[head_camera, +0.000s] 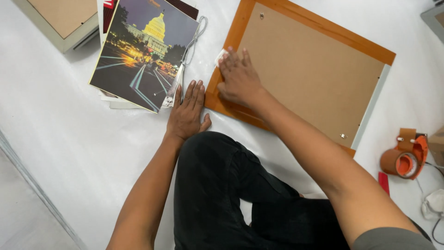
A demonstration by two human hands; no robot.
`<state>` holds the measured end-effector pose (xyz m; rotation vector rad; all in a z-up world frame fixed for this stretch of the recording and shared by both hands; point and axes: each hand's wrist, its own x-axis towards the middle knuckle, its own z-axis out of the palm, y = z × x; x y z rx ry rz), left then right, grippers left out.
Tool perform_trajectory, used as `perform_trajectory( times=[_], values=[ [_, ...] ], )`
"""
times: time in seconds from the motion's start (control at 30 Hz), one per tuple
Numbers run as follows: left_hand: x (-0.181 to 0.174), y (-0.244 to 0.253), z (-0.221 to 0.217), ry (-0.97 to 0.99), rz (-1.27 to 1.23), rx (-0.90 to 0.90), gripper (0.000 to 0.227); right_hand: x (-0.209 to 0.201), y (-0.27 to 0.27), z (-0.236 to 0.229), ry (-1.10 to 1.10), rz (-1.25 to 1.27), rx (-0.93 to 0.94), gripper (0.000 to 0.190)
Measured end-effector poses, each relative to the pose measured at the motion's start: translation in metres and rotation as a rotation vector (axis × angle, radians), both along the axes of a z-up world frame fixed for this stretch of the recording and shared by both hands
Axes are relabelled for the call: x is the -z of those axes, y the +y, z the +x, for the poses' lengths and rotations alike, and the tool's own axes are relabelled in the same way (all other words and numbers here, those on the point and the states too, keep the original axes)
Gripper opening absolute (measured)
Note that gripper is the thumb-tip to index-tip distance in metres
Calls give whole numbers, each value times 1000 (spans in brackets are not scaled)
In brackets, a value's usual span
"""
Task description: Preparing a picture frame by cleaning the back panel and applying tape to the edges using a dispenser and utility knife.
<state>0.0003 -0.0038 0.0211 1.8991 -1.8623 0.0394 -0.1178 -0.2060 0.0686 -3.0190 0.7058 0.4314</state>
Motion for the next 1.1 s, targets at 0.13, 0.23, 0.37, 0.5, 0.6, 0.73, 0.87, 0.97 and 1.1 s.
perform_trajectory(
  times=[0.13, 0.23, 0.37, 0.5, 0.6, 0.73, 0.87, 0.97, 1.1],
  values=[
    [32, -7, 4, -161, -301, -47, 81, -11, 75, -7, 136, -39, -69, 70],
    [42, -10, 7, -152, -253, 11, 103, 27, 92, -27, -181, -108, -171, 70],
    [35, -7, 7, -166, -267, -15, 90, 36, 88, -60, -361, -201, -225, 64],
    [36, -7, 4, -179, -303, 52, 80, 23, 84, -130, -303, -232, -204, 64],
    [45, -8, 7, -207, -330, 65, 70, -2, 81, -201, -185, -256, -174, 66],
    [47, -7, 7, -195, -332, 88, 70, -27, 76, -305, -52, -266, -89, 67],
    [48, -7, 8, -229, -307, 78, 69, -43, 71, -387, 286, -204, 112, 69],
    [47, -3, 6, -228, -266, 72, 68, -54, 67, -415, 541, -54, 300, 74],
    [43, -2, 7, -230, -228, 70, 67, -56, 61, -422, 638, 162, 540, 78]
  ],
)
